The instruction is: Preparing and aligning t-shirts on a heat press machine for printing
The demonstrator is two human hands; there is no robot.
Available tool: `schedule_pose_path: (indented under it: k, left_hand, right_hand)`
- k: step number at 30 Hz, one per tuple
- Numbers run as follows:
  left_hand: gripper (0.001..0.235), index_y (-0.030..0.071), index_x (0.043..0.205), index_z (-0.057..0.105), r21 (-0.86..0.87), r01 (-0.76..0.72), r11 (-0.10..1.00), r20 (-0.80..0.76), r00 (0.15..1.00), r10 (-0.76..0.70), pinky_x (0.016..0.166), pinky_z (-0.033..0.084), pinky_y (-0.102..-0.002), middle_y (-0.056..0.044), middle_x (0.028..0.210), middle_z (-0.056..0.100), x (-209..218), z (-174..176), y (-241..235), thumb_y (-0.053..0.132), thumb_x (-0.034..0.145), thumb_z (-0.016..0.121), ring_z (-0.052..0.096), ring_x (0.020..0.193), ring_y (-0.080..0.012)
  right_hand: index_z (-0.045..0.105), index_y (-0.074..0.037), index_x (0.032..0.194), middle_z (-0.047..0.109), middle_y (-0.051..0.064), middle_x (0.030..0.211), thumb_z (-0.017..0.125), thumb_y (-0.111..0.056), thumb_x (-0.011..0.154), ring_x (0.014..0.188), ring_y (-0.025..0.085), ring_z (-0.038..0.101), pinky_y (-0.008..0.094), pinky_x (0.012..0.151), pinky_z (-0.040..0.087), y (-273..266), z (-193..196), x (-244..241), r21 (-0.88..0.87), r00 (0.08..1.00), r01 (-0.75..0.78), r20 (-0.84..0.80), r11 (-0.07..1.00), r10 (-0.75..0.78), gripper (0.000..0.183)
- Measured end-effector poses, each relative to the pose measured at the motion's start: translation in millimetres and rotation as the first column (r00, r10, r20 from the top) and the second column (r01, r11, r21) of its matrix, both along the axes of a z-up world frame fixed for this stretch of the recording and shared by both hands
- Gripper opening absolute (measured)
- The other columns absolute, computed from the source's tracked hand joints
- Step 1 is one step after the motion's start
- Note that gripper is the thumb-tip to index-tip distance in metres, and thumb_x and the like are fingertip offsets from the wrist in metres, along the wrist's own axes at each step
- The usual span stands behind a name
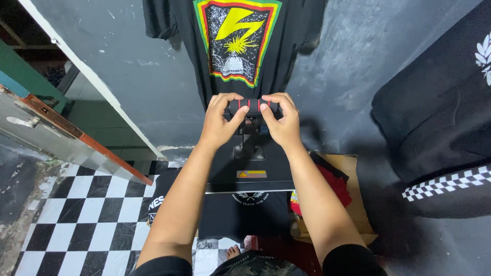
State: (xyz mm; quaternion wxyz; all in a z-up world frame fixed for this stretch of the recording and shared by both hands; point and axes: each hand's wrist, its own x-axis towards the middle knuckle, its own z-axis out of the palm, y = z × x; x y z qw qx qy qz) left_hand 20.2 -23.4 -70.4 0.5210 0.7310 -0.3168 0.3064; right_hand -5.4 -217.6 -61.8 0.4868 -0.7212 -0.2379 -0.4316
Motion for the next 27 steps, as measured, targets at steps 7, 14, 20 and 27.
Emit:
schedule_pose_path:
  k: [7,14,20,27]
  left_hand:
    - [0.025,0.014,0.113,0.068,-0.037,0.018,0.999,-0.012,1.0,-0.018,0.09,0.049,-0.041,-0.006,0.105,0.069,-1.2,-1.9,-0.9,0.027,0.094,0.078,0.064,0.097,-0.0314]
    - [0.025,0.013,0.112,0.068,-0.055,0.023,0.998,-0.013,1.0,-0.024,0.088,0.048,-0.041,-0.007,0.104,0.068,-2.5,-1.3,-2.2,0.027,0.094,0.078,0.063,0.095,-0.0316]
    - [0.024,0.013,0.112,0.068,-0.052,0.022,0.998,-0.028,0.999,-0.023,0.087,0.048,-0.04,-0.007,0.105,0.068,-2.3,-3.6,-2.0,0.027,0.095,0.077,0.062,0.095,-0.0312]
    - [0.024,0.012,0.112,0.068,-0.045,0.025,0.999,-0.036,0.999,-0.027,0.086,0.048,-0.042,-0.008,0.104,0.067,-1.5,-1.8,-1.4,0.027,0.095,0.077,0.062,0.095,-0.0333]
  right_hand:
    - [0.075,-0.009,0.109,0.068,0.008,0.099,0.076,-0.009,0.093,0.094,0.025,0.067,0.036,0.087,0.051,0.6,-3.1,-0.9,0.025,1.0,-0.007,-0.026,1.0,0.007,0.016]
    - [0.075,-0.009,0.109,0.068,0.008,0.1,0.077,-0.01,0.093,0.096,0.025,0.067,0.037,0.088,0.051,-0.4,-4.9,-0.9,0.025,0.999,0.0,-0.04,1.0,0.001,0.016]
    - [0.075,-0.01,0.11,0.068,0.007,0.102,0.076,-0.008,0.092,0.098,0.024,0.067,0.036,0.09,0.051,1.9,-5.8,-3.2,0.04,0.999,0.0,-0.053,0.999,0.002,0.018]
    - [0.075,-0.01,0.109,0.069,0.008,0.101,0.077,-0.008,0.092,0.097,0.025,0.068,0.037,0.089,0.051,0.7,-6.6,0.0,0.031,0.998,0.008,-0.058,0.999,-0.006,0.017]
